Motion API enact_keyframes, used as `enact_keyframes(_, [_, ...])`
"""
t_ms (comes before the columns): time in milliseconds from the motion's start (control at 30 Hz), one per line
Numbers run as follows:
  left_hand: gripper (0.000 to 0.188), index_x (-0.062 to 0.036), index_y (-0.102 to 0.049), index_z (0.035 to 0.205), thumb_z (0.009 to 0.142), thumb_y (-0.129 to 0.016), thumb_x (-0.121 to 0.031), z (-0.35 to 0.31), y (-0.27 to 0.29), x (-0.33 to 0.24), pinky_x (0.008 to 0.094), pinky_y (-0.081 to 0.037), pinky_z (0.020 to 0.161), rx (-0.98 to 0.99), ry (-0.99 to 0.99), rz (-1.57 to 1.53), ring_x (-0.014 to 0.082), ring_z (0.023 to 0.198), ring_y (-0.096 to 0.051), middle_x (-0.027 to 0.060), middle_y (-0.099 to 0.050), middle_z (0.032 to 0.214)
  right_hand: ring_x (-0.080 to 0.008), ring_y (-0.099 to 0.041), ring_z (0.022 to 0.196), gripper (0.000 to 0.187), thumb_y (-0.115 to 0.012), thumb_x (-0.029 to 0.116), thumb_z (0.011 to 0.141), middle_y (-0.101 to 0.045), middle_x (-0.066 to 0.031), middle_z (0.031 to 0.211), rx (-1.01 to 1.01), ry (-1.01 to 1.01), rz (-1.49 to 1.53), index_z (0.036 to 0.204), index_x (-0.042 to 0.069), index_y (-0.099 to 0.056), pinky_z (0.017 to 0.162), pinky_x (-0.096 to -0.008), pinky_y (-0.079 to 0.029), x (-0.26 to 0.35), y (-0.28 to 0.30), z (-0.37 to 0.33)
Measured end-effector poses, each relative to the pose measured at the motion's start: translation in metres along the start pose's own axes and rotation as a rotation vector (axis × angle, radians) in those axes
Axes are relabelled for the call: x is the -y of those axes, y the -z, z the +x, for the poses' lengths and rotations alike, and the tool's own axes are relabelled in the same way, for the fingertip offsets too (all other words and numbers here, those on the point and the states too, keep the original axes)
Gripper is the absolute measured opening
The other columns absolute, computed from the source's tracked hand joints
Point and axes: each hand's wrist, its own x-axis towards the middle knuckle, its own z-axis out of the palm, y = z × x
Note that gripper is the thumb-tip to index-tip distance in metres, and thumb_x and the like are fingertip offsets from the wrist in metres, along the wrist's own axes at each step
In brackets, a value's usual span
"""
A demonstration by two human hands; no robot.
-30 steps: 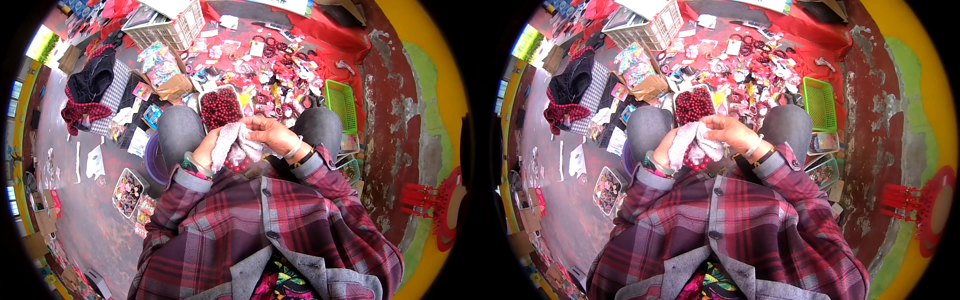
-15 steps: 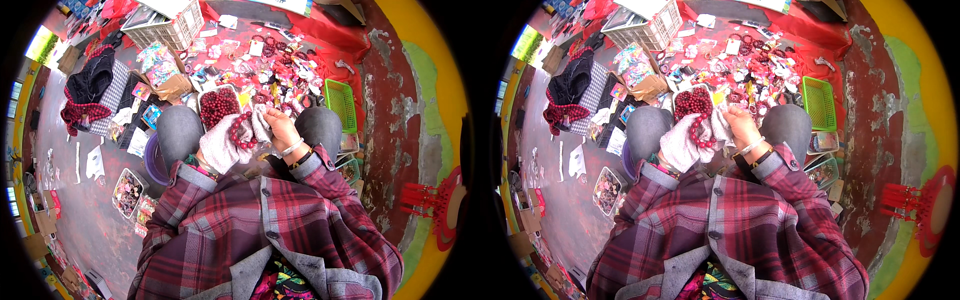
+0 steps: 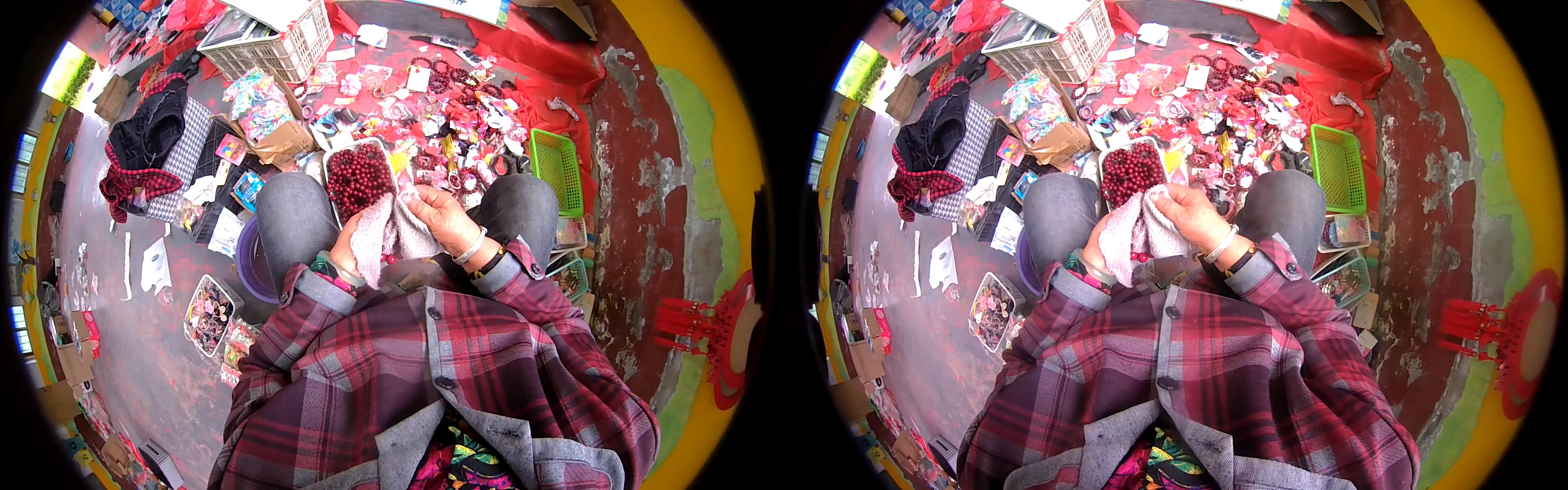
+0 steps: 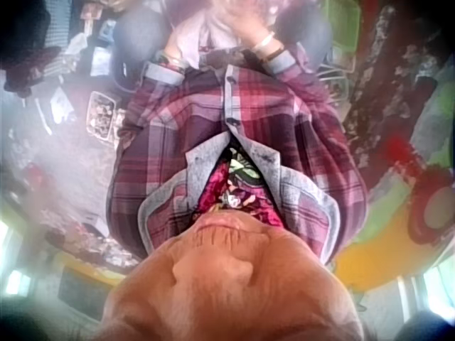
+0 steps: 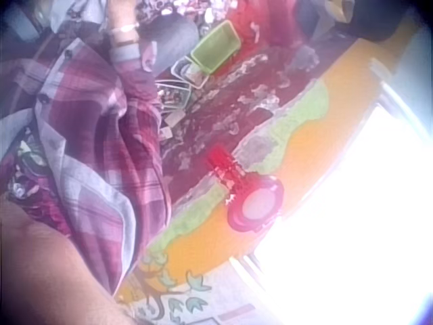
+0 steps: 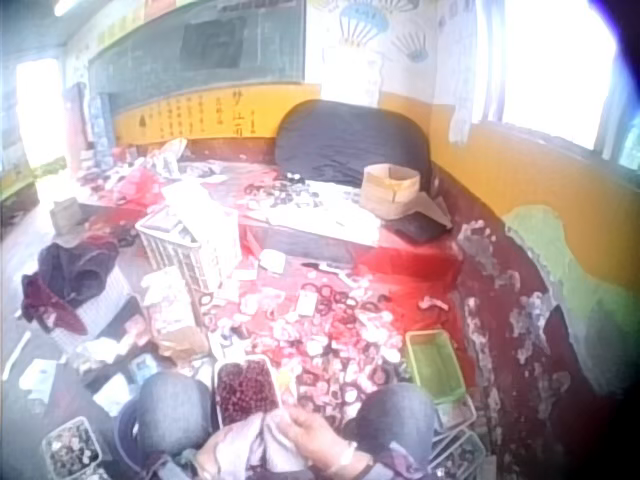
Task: The person sits on the ground and cleans a red beaded bracelet using a white cloth. They hold the bracelet in one hand and wipe it with the cloth in the other, rotating the bracelet to clean different sections.
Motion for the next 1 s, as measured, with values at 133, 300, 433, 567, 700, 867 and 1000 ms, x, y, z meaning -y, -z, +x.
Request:
enact_keyframes(133, [0.037, 0.0011, -0.049, 0.121, 0.088, -0.055, -0.013, 0.003, 0.013, 0.002, 0.0314, -0.048, 0.087, 0.123, -0.16, 0.357, 0.0195, 0.097, -0.06, 0.0098, -0.06, 0.108, -0.006, -0.055, 0.077, 0.023, -0.05, 0.021, 0.095, -0.063, 0.0009, 0.087, -0.091, 0.025, -0.061, 0.1, 0.003, -0.062, 0.066, -0.0221, -0.044, -0.008, 0.003, 0.004])
enact_keyframes(300, [0.037, -0.002, -0.048, 0.12, 0.086, -0.058, -0.01, 0.001, -0.019, -0.011, 0.0328, -0.046, 0.089, 0.302, -0.404, 1.052, 0.0197, 0.103, -0.057, 0.0096, -0.058, 0.112, -0.0073, -0.057, 0.079, 0.021, -0.048, 0.012, 0.094, -0.063, -0.0004, 0.093, -0.16, 0.0, 0.198, 0.108, 0.003, -0.061, 0.069, -0.0209, -0.045, 0.0, 0.01, 0.007])
enact_keyframes(433, [0.027, -0.0028, -0.052, 0.118, 0.093, -0.05, -0.012, 0.003, -0.011, -0.005, 0.0322, -0.048, 0.085, 0.118, 0.028, -0.13, 0.0197, 0.096, -0.059, 0.0083, -0.06, 0.106, -0.0078, -0.058, 0.085, 0.024, -0.049, 0.005, 0.092, -0.061, -0.001, 0.099, -0.001, -0.077, 0.269, 0.115, 0.003, -0.058, 0.077, -0.0225, -0.047, 0.013, 0.012, 0.004])
enact_keyframes(567, [0.03, -0.0001, -0.051, 0.12, 0.094, -0.047, -0.016, 0.006, 0.011, 0.0, 0.0333, -0.049, 0.086, 0.144, -0.003, -0.024, 0.021, 0.097, -0.059, 0.0108, -0.06, 0.108, -0.0081, -0.057, 0.088, 0.029, -0.056, 0.009, 0.089, -0.061, -0.0002, 0.098, 0.121, -0.076, 0.081, 0.117, 0.003, -0.057, 0.078, -0.0234, -0.046, 0.015, 0.011, 0.001])
enact_keyframes(700, [0.034, 0.0016, -0.048, 0.124, 0.094, -0.046, -0.016, 0.004, 0.024, 0.002, 0.0353, -0.048, 0.091, 0.168, 0.019, -0.016, 0.0223, 0.103, -0.059, 0.013, -0.058, 0.116, -0.0075, -0.055, 0.079, 0.021, -0.058, 0.016, 0.088, -0.063, 0.0002, 0.087, 0.04, 0.016, -0.227, 0.103, 0.001, -0.063, 0.069, -0.0248, -0.046, 0.009, 0.005, 0.0])
enact_keyframes(867, [0.034, -0.0012, -0.049, 0.121, 0.089, -0.054, -0.011, -0.004, 0.005, 0.0, 0.0293, -0.049, 0.082, 0.083, -0.13, 0.368, 0.0177, 0.094, -0.06, 0.0084, -0.06, 0.104, -0.0056, -0.053, 0.071, 0.018, -0.056, 0.017, 0.09, -0.062, 0.0012, 0.079, -0.058, 0.052, -0.232, 0.094, 0.002, -0.065, 0.062, -0.0237, -0.044, -0.003, 0.005, 0.003])
enact_keyframes(1000, [0.039, -0.0004, -0.045, 0.121, 0.083, -0.056, -0.006, -0.006, -0.033, -0.019, 0.0299, -0.046, 0.088, 0.295, -0.591, 1.51, 0.0198, 0.101, -0.058, 0.0098, -0.058, 0.11, -0.0072, -0.056, 0.074, 0.016, -0.052, 0.012, 0.092, -0.063, 0.0002, 0.084, -0.237, 0.059, 0.083, 0.101, 0.004, -0.063, 0.066, -0.0226, -0.046, -0.007, 0.01, 0.009])
